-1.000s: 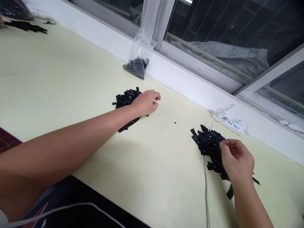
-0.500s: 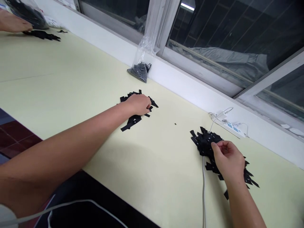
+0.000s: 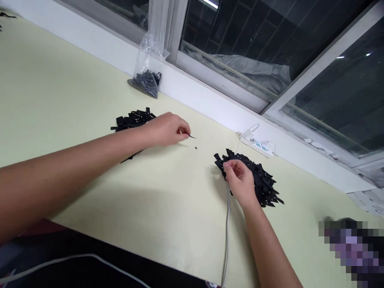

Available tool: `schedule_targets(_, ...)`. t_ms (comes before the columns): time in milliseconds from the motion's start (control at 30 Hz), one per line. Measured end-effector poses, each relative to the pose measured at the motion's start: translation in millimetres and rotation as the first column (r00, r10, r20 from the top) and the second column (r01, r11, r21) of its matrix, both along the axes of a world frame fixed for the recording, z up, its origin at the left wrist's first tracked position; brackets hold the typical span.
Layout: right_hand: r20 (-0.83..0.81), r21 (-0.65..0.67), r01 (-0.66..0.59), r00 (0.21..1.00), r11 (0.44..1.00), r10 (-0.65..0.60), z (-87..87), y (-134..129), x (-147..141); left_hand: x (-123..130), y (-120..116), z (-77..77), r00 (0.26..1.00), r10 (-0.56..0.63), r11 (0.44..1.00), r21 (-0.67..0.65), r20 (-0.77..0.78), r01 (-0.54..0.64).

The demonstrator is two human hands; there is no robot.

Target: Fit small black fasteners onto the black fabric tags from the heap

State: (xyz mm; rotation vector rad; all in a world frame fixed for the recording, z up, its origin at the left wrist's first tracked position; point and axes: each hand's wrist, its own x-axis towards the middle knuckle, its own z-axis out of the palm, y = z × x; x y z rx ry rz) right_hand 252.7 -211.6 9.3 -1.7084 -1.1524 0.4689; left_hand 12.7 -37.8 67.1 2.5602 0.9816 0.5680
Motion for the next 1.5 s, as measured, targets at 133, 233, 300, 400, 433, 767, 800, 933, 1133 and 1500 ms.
schedule_targets(133, -0.410, -0.007, -0.158, 0.901, 0.987, 0.141, -0.6, 3.7, -11.4, 47.1, -30.8, -5.2, 0.944, -0.283, 0.939, -0.153, 0.170, 0.309)
schedule_targets(233, -0.535, -0.022, -0.184, 0.833, 0.983, 0.144, -0.2, 5.8, -12.7, 70.4, -44.2, -22.5, 0.896, -0.371, 0.872, -0.241, 0.245, 0.427)
schedule_targets(300, -0.551, -0.041, -0.165, 0.827, 0.985, 0.115, -0.9, 7.4, -10.7, 78.4, -47.0, -39.0, 0.897, -0.322, 0.865, -0.291, 0.302, 0.409)
schedule_targets(400, -0.549, -0.053, -0.122, 0.833, 0.991, 0.073, -2.9, 9.5, -7.6, 82.9, -43.8, -64.5, 0.878, -0.242, 0.810, -0.412, 0.413, 0.417)
schedule_targets(433, -0.544, -0.053, -0.113, 0.837, 0.992, 0.066, -3.5, 9.9, -7.3, 83.4, -41.7, -71.5, 0.861, -0.229, 0.770, -0.457, 0.455, 0.446)
schedule_targets(767, -0.417, -0.002, -0.112, 0.903, 0.994, 0.101, -5.3, 4.6, -10.6, 82.5, -38.1, -78.5, 0.822, -0.214, 0.585, -0.605, 0.528, 0.540)
schedule_targets(800, -0.404, 0.001, -0.112, 0.909, 0.994, 0.103, -5.8, 4.0, -10.8, 82.2, -39.5, -77.2, 0.820, -0.212, 0.583, -0.605, 0.531, 0.542)
schedule_targets(933, -0.321, 0.055, -0.063, 0.944, 0.996, 0.077, -6.6, 1.9, -12.6, 80.5, -44.4, -74.1, 0.815, -0.148, 0.581, -0.618, 0.560, 0.530)
schedule_targets(1133, -0.158, 0.133, -0.024, 0.986, 0.991, 0.045, -0.8, -1.5, -14.8, 78.2, -55.3, -69.6, 0.811, -0.072, 0.592, -0.629, 0.580, 0.503)
schedule_targets(1500, 0.148, 0.131, -0.094, 0.986, 0.987, 0.074, -3.9, -4.9, -8.1, 78.9, -66.4, -66.6, 0.829, -0.024, 0.670, -0.607, 0.558, 0.428)
